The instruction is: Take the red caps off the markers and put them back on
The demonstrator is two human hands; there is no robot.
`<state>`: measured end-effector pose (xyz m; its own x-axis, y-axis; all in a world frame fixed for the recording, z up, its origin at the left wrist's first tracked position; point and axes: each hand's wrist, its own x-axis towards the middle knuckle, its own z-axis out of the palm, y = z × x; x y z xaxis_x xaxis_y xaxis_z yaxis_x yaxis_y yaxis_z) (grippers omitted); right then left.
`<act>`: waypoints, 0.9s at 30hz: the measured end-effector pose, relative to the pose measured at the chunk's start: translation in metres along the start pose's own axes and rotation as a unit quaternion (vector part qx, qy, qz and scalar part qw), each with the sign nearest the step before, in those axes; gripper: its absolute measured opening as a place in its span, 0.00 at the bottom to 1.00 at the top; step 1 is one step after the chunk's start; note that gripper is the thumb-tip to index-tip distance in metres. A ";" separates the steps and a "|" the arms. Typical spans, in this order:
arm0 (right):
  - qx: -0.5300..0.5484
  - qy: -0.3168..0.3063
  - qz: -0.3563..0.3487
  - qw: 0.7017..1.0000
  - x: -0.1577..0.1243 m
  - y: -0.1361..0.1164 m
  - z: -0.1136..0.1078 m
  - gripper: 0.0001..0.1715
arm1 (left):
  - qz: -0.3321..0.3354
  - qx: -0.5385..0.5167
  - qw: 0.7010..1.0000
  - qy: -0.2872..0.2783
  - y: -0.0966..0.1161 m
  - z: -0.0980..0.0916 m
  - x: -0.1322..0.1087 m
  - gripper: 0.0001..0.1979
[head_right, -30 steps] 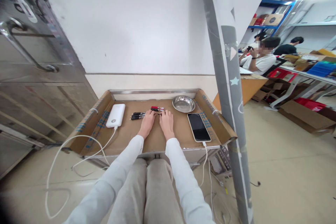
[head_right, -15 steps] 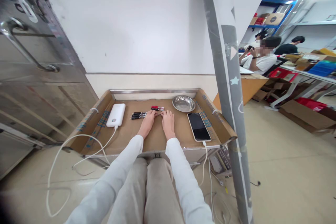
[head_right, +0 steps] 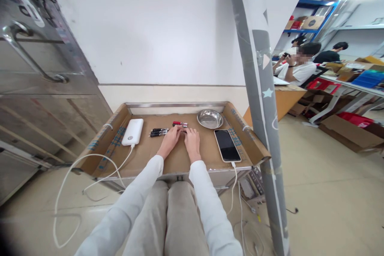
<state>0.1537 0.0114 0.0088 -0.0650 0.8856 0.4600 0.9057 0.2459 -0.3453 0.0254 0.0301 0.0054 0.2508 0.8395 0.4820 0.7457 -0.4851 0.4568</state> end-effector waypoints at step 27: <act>0.043 -0.014 -0.076 0.996 -0.015 -0.014 -0.017 0.21 | -0.015 0.152 0.987 0.050 0.006 -0.021 -0.033 0.10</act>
<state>0.1496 -0.0120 0.0209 -0.2116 0.8462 0.4891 0.8452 0.4097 -0.3432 0.0086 -0.0058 0.0081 0.1744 0.8171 0.5494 0.9064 -0.3513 0.2347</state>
